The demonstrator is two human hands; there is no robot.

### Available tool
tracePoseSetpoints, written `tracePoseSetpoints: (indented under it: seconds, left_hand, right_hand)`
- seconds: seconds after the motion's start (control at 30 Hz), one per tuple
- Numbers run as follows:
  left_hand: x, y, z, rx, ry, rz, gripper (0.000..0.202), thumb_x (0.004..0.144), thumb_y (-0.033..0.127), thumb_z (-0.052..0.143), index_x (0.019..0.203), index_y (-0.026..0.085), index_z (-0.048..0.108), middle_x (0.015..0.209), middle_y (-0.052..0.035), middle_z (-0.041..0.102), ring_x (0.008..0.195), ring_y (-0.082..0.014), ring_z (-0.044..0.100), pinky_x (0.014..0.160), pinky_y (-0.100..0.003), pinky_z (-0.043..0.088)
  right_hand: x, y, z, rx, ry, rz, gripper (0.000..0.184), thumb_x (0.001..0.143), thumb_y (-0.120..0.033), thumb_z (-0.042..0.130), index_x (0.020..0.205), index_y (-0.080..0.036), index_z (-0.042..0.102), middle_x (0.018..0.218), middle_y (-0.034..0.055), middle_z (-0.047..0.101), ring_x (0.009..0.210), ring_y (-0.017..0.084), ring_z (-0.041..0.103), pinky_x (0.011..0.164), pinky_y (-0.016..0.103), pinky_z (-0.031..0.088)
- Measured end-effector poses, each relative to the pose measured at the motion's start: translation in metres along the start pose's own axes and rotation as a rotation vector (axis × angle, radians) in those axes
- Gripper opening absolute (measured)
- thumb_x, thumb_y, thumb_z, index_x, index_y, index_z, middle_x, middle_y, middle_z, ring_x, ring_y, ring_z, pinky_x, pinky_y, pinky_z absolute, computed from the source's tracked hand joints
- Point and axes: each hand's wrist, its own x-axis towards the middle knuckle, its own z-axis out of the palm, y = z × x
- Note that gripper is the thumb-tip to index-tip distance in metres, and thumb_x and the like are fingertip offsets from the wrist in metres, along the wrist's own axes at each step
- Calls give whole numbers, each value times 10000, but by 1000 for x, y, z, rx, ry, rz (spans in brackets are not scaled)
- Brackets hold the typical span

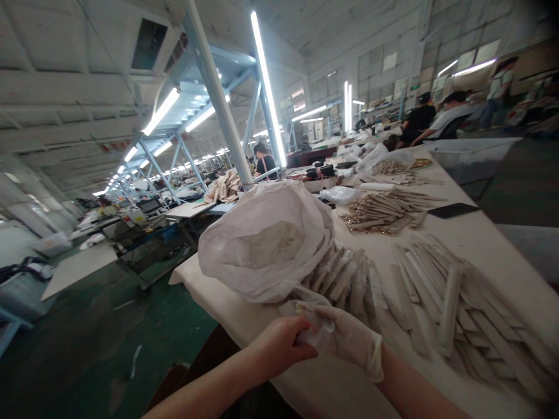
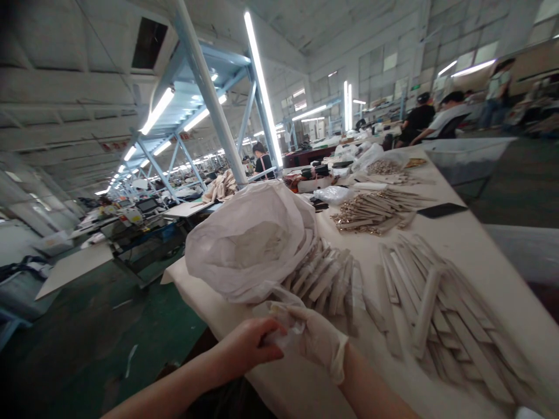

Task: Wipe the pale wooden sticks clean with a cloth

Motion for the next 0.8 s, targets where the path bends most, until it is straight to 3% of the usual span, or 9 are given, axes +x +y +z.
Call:
tracePoseSetpoints:
  seconds: [0.1, 0.23, 0.3, 0.4, 0.67, 0.8]
  left_hand:
    - [2, -15, 9, -266, -36, -89, 268, 646, 333, 618, 843, 167, 543, 607, 49, 483, 527, -73, 430, 485, -187, 297]
    - [12, -40, 30, -633, 87, -296, 444, 663, 597, 517, 748, 177, 399, 571, 52, 475, 424, -62, 456, 404, -180, 310]
    - [15, -45, 39, -778, 121, -386, 509, 632, 646, 523, 786, 174, 410, 645, 47, 479, 430, -51, 463, 385, -171, 300]
    - [15, -44, 42, -936, 51, -412, 555, 613, 626, 574, 910, 168, 479, 746, 33, 471, 475, -35, 465, 384, -158, 286]
    - [30, -32, 33, -848, 124, -270, 364, 648, 440, 618, 848, 142, 558, 587, 60, 415, 460, -33, 361, 406, -163, 218]
    - [40, -28, 42, -720, 248, -210, 220, 659, 334, 580, 750, 136, 555, 537, 60, 417, 461, -46, 346, 435, -180, 239]
  right_hand:
    - [-6, 0, -5, 73, 48, 25, 210, 782, -217, 518, 923, -113, 634, 864, 71, 681, 800, 176, 632, 854, 324, 414]
    - [-15, 2, -3, -31, 31, 15, 239, 778, -277, 536, 922, -110, 628, 832, 88, 680, 765, 192, 638, 828, 345, 430]
    - [-19, 5, -1, -71, 30, -11, 258, 767, -292, 555, 942, -115, 621, 850, 91, 678, 800, 191, 633, 823, 328, 431]
    - [-25, 10, 1, -92, 58, 26, 275, 771, -298, 552, 969, -118, 616, 842, 86, 677, 760, 181, 631, 741, 300, 454]
    - [-41, 19, 1, -119, 230, 121, 243, 751, -311, 586, 928, -150, 630, 775, 41, 660, 661, 152, 598, 673, 285, 440]
    - [-49, 25, 11, -88, 249, 151, 230, 764, -365, 577, 839, -160, 652, 753, 39, 665, 651, 159, 593, 657, 284, 441]
